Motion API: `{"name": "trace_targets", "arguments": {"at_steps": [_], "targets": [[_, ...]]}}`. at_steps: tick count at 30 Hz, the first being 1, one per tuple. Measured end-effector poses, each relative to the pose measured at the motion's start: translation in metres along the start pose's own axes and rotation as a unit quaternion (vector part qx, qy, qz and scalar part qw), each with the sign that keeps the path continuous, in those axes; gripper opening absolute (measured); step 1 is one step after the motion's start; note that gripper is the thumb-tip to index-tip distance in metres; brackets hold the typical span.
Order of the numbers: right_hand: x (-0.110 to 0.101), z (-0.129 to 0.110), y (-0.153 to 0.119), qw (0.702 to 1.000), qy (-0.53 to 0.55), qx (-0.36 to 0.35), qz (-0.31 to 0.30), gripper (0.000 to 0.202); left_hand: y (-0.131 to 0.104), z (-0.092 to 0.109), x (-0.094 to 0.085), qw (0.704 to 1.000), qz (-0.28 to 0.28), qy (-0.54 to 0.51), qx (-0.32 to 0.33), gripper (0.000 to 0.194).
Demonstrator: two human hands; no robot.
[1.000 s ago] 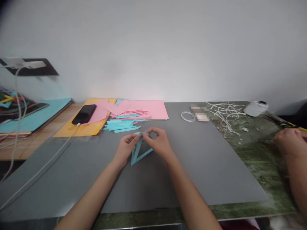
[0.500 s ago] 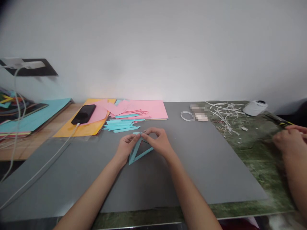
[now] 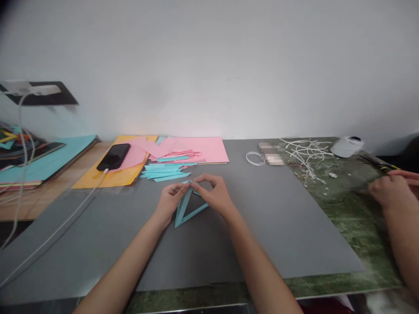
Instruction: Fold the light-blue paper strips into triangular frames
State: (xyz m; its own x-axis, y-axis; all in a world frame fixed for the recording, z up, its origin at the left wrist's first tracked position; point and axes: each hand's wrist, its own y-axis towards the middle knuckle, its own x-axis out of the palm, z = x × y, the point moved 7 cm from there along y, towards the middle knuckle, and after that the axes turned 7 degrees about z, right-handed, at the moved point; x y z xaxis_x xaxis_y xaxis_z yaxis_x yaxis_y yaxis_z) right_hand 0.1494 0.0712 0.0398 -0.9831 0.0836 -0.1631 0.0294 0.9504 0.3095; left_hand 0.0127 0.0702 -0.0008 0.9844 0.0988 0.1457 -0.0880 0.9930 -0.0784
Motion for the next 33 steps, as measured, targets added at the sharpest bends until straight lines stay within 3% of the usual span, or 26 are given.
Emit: {"name": "trace_targets", "arguments": {"at_steps": [2,5,9,16,22,28,33], "targets": [[0.000,0.001,0.000,1.000,0.002,0.002,0.009,0.017,0.000,0.009,-0.007,0.995,0.046,0.064,0.062,0.030],[-0.001,0.007,0.002,0.999,0.021,0.015,0.037,0.016,-0.006,0.030,-0.015,0.965,0.108,0.141,0.196,0.029],[0.009,0.018,0.001,0.994,0.092,0.053,0.035,0.019,-0.014,0.046,-0.009,0.942,0.074,0.135,0.298,0.020],[0.026,0.031,-0.004,0.969,0.205,0.137,0.026,0.026,-0.013,0.043,-0.006,0.935,0.052,0.151,0.316,0.017],[0.022,0.028,-0.002,0.973,0.194,0.122,0.039,0.019,-0.010,0.039,-0.009,0.937,0.071,0.146,0.308,0.015],[0.030,0.033,-0.004,0.962,0.228,0.143,0.033,0.018,-0.009,0.037,-0.012,0.941,0.092,0.128,0.300,0.015],[0.032,0.031,-0.007,0.963,0.231,0.134,0.041,0.020,-0.008,0.031,-0.011,0.942,0.078,0.115,0.305,0.017]]}}
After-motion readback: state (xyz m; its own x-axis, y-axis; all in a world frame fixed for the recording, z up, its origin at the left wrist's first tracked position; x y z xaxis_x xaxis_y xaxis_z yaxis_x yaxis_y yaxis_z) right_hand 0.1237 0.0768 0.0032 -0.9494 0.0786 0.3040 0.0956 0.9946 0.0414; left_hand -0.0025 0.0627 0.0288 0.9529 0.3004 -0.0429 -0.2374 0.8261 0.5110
